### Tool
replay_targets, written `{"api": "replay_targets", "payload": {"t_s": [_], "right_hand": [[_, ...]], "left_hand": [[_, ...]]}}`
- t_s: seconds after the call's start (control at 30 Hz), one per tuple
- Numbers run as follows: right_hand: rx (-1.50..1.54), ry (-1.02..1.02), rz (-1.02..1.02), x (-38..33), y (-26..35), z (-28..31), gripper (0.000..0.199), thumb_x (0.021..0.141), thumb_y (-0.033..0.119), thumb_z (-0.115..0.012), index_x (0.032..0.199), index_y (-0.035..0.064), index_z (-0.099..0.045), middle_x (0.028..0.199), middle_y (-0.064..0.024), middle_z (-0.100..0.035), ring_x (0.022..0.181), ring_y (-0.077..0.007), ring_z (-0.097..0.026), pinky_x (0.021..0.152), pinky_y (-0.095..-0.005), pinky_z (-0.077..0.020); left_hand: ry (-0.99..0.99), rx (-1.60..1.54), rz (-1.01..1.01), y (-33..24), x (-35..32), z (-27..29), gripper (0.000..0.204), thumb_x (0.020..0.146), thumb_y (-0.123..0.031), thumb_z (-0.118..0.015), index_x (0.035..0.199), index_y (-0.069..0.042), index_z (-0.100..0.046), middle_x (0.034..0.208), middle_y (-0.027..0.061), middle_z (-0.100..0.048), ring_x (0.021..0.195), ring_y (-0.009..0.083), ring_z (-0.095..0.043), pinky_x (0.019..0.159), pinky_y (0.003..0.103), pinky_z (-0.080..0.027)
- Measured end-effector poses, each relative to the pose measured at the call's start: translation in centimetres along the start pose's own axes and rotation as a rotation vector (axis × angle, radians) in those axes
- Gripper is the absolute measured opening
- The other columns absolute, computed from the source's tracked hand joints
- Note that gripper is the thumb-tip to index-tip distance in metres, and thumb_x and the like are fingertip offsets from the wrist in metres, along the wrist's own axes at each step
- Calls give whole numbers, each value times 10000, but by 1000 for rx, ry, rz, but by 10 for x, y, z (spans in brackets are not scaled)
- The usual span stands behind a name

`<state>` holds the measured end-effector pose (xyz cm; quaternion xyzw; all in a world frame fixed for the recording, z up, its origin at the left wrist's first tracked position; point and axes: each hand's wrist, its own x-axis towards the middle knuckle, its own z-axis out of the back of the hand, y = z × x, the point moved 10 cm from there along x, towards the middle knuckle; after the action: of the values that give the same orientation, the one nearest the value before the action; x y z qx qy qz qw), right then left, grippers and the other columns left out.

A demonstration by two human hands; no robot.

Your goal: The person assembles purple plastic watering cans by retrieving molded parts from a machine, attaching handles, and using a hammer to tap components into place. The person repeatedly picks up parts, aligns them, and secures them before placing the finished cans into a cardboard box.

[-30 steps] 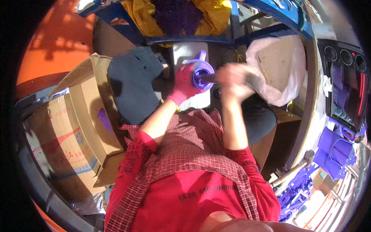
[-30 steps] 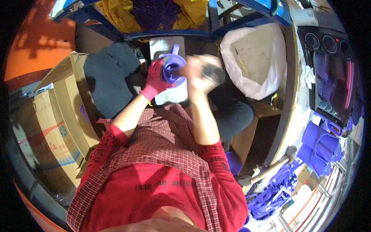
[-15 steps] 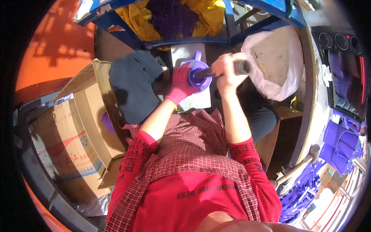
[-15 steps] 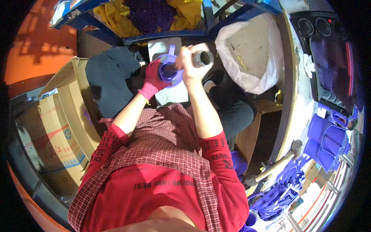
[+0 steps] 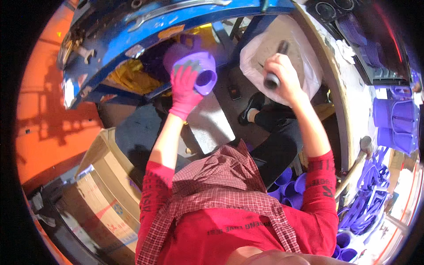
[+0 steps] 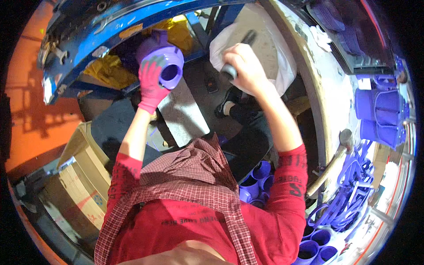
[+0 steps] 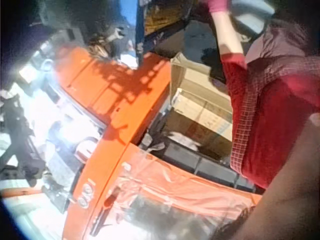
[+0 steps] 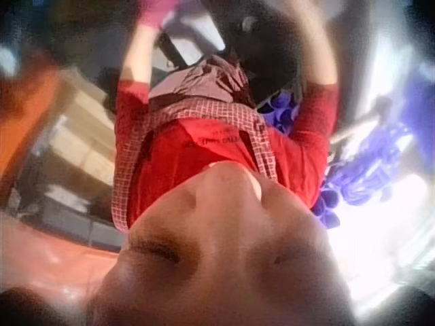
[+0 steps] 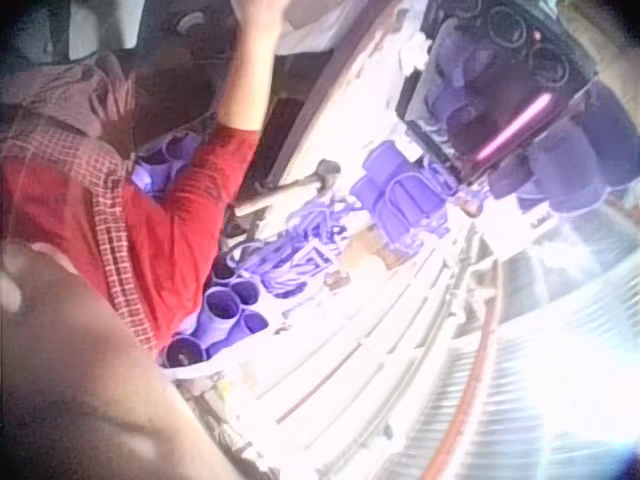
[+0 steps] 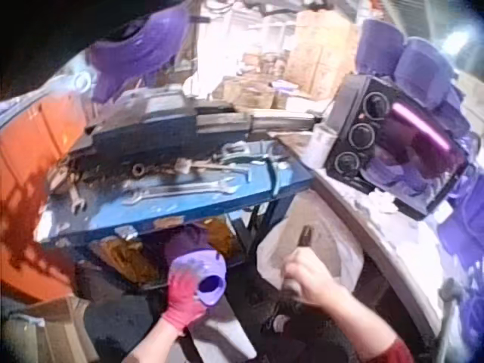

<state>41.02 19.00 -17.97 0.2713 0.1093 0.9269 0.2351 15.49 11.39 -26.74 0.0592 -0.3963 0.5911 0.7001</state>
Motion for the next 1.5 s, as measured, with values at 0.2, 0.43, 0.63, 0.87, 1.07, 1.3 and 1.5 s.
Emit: {"api": "replay_targets", "payload": {"t_s": [0.2,0.43,0.63,0.87,1.07,1.3,1.5], "right_hand": [[-436,657,-655,-99,-181,-40,334,885,79,-525,1208,84,-610,1331,-163,-565,1277,-359,-500,1092,-396,-401],[-588,367,-643,-70,-235,-78,314,870,50,-607,1184,68,-607,1196,-160,-617,985,-381,-660,822,-452,-546],[-709,364,-808,-69,-249,-49,157,912,158,-574,1031,76,-635,1125,-149,-652,964,-364,-678,780,-474,-559],[-585,-122,-581,-67,-169,36,160,859,161,-708,978,61,-743,1115,-136,-663,937,-334,-664,820,-424,-529],[77,-342,-777,-101,-32,48,246,923,187,-689,797,-19,-646,678,-57,-604,672,-115,-549,673,-275,-450],[1121,-392,-600,-69,108,77,485,969,303,-608,1325,-23,-563,1275,-196,-626,1234,-265,-579,1084,-426,-419],[455,-302,-231,-24,264,139,364,924,56,-549,1283,-7,-544,1118,-160,-705,1119,-291,-662,962,-386,-511]], "left_hand": [[31,-1134,652,44,-21,54,939,629,-326,-909,1407,-21,-481,1363,85,-577,1251,220,-544,1077,361,-416],[102,-1358,758,0,-34,79,930,736,-538,-800,1423,-9,-466,1368,94,-568,1246,208,-540,1068,358,-411],[147,-1448,762,-22,-25,88,887,802,-566,-730,1434,-7,-455,1376,102,-566,1262,213,-533,1087,369,-399],[324,-1723,823,-56,-42,76,658,950,-452,-605,1431,-24,-467,1378,98,-568,1257,199,-536,1085,372,-413],[439,-1656,685,-107,-59,75,558,971,-386,-587,1377,-9,-521,1345,84,-579,1228,186,-534,1091,343,-380],[294,-927,396,-120,-7,149,764,689,-266,-885,1335,-30,-550,1271,120,-626,1187,248,-590,1032,347,-448],[45,-339,-209,-188,-5,207,751,610,-311,-856,1263,-52,-590,1339,144,-586,1273,375,-526,1096,557,-346]]}}
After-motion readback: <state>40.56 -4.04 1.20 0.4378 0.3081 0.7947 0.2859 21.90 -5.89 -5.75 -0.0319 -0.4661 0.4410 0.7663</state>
